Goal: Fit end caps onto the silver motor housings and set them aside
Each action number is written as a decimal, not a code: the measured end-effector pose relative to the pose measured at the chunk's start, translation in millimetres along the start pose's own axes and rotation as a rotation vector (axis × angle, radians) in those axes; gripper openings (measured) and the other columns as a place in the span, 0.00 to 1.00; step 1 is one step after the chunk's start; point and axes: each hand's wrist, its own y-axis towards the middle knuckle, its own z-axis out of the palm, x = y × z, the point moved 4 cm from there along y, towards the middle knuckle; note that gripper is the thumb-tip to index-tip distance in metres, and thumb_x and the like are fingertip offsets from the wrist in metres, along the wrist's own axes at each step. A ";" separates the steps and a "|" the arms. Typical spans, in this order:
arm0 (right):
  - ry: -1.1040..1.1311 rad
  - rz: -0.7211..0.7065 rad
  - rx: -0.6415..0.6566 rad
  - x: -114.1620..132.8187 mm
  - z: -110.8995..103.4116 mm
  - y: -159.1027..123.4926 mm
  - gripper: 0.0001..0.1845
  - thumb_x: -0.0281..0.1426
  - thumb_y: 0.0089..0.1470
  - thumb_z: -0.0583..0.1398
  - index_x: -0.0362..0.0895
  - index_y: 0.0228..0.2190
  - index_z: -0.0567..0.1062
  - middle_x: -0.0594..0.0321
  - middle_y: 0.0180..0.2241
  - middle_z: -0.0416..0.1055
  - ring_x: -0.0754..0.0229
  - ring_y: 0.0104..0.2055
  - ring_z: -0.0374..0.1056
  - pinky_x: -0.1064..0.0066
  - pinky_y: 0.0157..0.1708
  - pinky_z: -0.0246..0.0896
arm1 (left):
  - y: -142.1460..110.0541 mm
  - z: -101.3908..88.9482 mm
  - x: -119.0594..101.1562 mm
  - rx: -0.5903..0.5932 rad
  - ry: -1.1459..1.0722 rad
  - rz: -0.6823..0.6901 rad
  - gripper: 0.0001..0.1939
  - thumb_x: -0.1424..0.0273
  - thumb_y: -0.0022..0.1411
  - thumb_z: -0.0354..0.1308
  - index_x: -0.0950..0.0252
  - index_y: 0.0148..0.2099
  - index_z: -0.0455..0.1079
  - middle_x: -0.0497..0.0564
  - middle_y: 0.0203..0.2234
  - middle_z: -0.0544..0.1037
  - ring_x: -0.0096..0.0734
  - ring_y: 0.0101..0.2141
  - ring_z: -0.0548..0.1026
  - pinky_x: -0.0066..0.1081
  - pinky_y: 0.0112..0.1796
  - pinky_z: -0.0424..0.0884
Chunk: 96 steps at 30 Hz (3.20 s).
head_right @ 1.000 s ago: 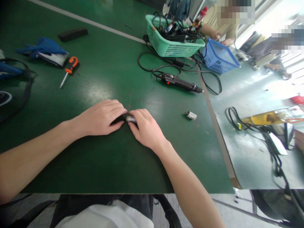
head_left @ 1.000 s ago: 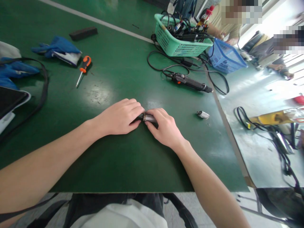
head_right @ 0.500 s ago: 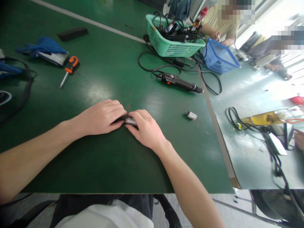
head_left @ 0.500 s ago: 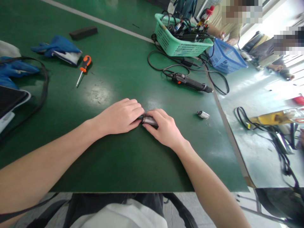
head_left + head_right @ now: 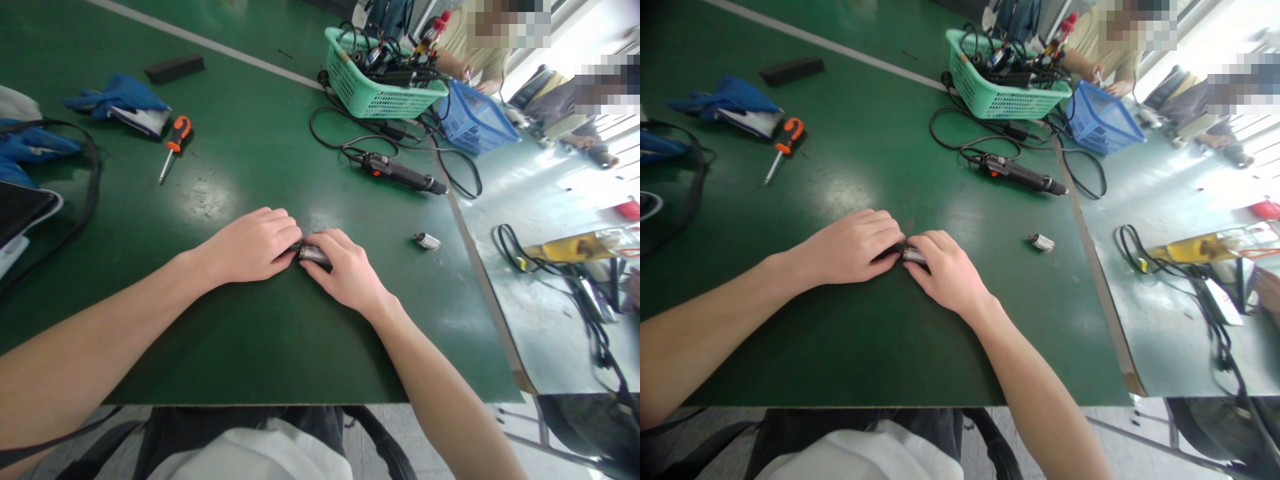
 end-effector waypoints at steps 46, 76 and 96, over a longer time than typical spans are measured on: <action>-0.004 -0.007 0.002 0.7 -1.6 0.1 0.11 0.30 0.65 0.61 0.46 0.49 0.74 0.55 0.45 0.75 0.51 0.49 0.72 0.59 0.51 0.69 | -0.3 1.1 -0.1 0.021 0.039 -0.006 0.10 0.70 0.70 0.51 0.66 0.38 0.73 0.54 0.32 0.76 0.39 0.36 0.73 0.38 0.39 0.69; -0.008 0.018 0.015 0.2 -2.2 0.3 0.11 0.29 0.64 0.61 0.47 0.49 0.74 0.55 0.45 0.75 0.50 0.49 0.72 0.59 0.51 0.69 | -0.6 0.2 0.0 0.000 0.041 0.006 0.10 0.70 0.69 0.52 0.65 0.36 0.72 0.53 0.31 0.76 0.38 0.35 0.72 0.37 0.38 0.67; -0.131 -0.054 0.189 7.9 -6.4 1.9 0.17 0.28 0.70 0.52 0.49 0.55 0.73 0.53 0.52 0.72 0.49 0.53 0.68 0.55 0.54 0.68 | -1.0 1.8 3.4 0.026 0.080 -0.022 0.14 0.63 0.73 0.54 0.65 0.37 0.74 0.54 0.32 0.78 0.39 0.36 0.73 0.38 0.39 0.67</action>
